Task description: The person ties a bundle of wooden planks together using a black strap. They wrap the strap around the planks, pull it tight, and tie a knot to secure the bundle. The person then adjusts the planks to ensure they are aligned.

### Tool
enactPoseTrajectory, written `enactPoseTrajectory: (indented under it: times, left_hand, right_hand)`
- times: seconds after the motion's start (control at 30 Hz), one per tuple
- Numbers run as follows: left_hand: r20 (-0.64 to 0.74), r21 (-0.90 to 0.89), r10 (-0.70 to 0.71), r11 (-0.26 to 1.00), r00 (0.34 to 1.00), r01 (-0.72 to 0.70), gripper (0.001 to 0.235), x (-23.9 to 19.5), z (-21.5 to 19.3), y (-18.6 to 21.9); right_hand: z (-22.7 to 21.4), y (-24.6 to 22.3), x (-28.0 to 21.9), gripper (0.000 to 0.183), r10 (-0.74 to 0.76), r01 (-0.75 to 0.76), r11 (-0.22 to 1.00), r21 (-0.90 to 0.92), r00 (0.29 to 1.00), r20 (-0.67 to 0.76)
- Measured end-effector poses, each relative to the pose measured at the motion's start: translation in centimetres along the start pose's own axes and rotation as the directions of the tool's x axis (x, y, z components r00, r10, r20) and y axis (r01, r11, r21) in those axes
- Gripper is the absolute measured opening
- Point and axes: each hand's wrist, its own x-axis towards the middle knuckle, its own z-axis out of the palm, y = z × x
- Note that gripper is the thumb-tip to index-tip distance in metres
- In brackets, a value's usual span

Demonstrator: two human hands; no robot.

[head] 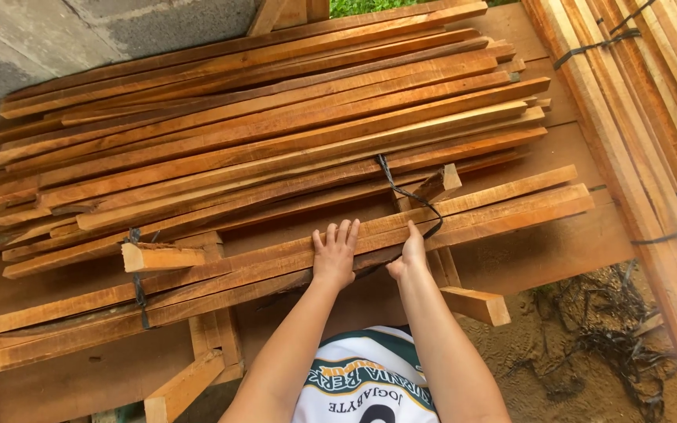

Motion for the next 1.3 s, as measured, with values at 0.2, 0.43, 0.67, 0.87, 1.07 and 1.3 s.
enactPoseTrajectory:
  times: [0.2, 0.43, 0.67, 0.87, 1.07, 1.3]
  left_hand:
    - [-0.007, 0.017, -0.023, 1.0, 1.0, 0.023, 0.13, -0.3, -0.4, 0.3]
    - [-0.058, 0.081, -0.077, 0.993, 0.995, 0.081, 0.13, -1.7, 1.7, 0.8]
    - [-0.176, 0.106, -0.019, 0.994, 0.984, 0.038, 0.126, -2.1, 3.0, 0.5]
    - [-0.241, 0.103, 0.015, 0.995, 0.97, 0.01, 0.13, -2.2, 4.4, 0.3]
    - [-0.28, 0.113, 0.025, 0.994, 0.96, 0.007, 0.129, -1.7, 4.4, 0.2]
    - [-0.038, -0.031, -0.032, 0.999, 0.999, 0.031, 0.124, -2.8, -0.5, 0.5]
  right_hand:
    - [-2.5, 0.3, 0.6, 0.105, 0.051, -0.052, 0.999, 0.014, 0.997, 0.063]
    - [-6.0, 1.3, 4.3, 0.108, 0.051, -0.058, 0.993, 0.105, 0.996, 0.068]
    - [-5.9, 1.7, 3.6, 0.112, -0.04, 0.04, 0.999, 0.003, 0.999, 0.012]
    - [-5.8, 1.3, 2.0, 0.112, -0.103, 0.102, 0.973, -0.208, 0.995, 0.009]
    - [-8.0, 1.6, 2.7, 0.099, -0.174, 0.167, 0.926, -0.338, 0.985, 0.008]
    - [-10.7, 3.1, 3.1, 0.091, -0.234, 0.26, 0.867, -0.425, 0.966, 0.115]
